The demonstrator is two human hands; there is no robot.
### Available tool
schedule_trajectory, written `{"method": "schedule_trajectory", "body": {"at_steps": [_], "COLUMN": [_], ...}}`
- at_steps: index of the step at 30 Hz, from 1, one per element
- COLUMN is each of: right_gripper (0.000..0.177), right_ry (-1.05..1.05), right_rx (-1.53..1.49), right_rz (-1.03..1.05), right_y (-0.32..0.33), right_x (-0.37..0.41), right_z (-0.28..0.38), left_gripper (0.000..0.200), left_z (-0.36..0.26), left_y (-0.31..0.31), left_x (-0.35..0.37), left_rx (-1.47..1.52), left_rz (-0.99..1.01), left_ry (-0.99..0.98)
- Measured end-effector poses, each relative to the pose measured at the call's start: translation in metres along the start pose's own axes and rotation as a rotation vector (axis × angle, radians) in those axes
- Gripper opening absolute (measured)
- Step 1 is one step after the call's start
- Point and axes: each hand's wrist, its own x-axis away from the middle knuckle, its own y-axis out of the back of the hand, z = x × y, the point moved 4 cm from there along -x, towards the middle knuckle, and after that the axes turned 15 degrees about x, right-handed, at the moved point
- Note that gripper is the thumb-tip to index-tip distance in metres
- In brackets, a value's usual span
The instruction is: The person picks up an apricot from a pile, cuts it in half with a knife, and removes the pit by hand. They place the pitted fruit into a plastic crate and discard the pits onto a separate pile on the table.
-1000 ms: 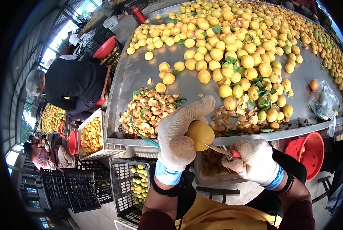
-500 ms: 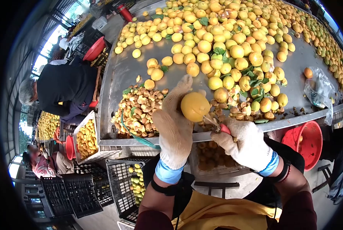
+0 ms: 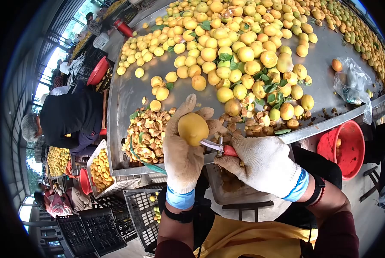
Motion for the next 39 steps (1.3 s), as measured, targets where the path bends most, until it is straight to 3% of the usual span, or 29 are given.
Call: {"method": "schedule_trajectory", "body": {"at_steps": [3,8,11,14,16,20,22,23,25,26,29,32,35,36,37,39], "right_gripper": [0.047,0.045,0.045,0.045,0.046,0.046,0.046,0.046,0.043,0.041,0.039,0.036,0.037,0.040,0.040,0.039], "right_ry": [0.030,0.061,0.056,0.044,0.063,0.092,0.086,0.087,0.062,0.033,0.022,0.017,-0.012,-0.071,-0.070,-0.266], "right_rx": [-0.058,-0.109,-0.159,-0.158,-0.153,-0.137,-0.086,-0.086,-0.244,-0.210,-0.268,-0.249,-0.367,-0.444,-0.442,-0.928], "right_rz": [0.020,0.038,-0.071,-0.011,-0.023,-0.044,0.108,0.111,-0.017,0.084,0.014,-0.001,0.011,0.149,0.157,0.565], "right_y": [-0.001,-0.004,-0.004,-0.005,-0.006,-0.004,-0.006,-0.007,-0.003,-0.002,-0.002,-0.022,-0.026,-0.022,-0.018,-0.029], "right_x": [0.000,-0.003,-0.004,-0.004,-0.003,-0.003,-0.003,-0.003,-0.006,-0.005,-0.005,-0.009,-0.005,-0.005,-0.006,-0.003], "right_z": [-0.001,0.001,0.000,0.001,0.002,0.002,0.000,-0.001,-0.006,-0.006,-0.007,-0.017,-0.018,-0.018,-0.017,-0.014], "left_gripper": [0.064,0.085,0.094,0.098,0.103,0.109,0.103,0.103,0.103,0.103,0.089,0.071,0.083,0.075,0.075,0.071], "left_z": [-0.002,0.006,0.014,0.019,0.027,0.030,0.028,0.027,0.019,0.021,0.026,0.037,0.033,0.030,0.026,0.011], "left_y": [0.013,0.009,0.015,0.024,0.019,0.027,0.017,0.013,0.008,0.011,0.022,0.021,0.020,0.025,0.027,0.015], "left_x": [-0.003,-0.001,-0.001,-0.006,-0.006,-0.002,0.000,0.002,0.001,-0.001,0.001,0.005,0.005,0.002,0.002,0.001], "left_rx": [-0.139,-0.003,0.096,0.178,0.606,0.632,0.311,0.312,0.061,-0.010,0.169,0.221,-0.037,-0.121,-0.116,-0.551], "left_rz": [0.130,0.104,-0.019,0.077,0.324,0.121,-0.013,-0.015,0.012,0.097,0.228,0.028,-0.153,-0.167,-0.174,0.035], "left_ry": [-0.055,0.044,0.078,0.138,0.336,0.392,0.290,0.290,0.112,0.054,0.205,0.247,0.211,0.165,0.165,0.066]}}
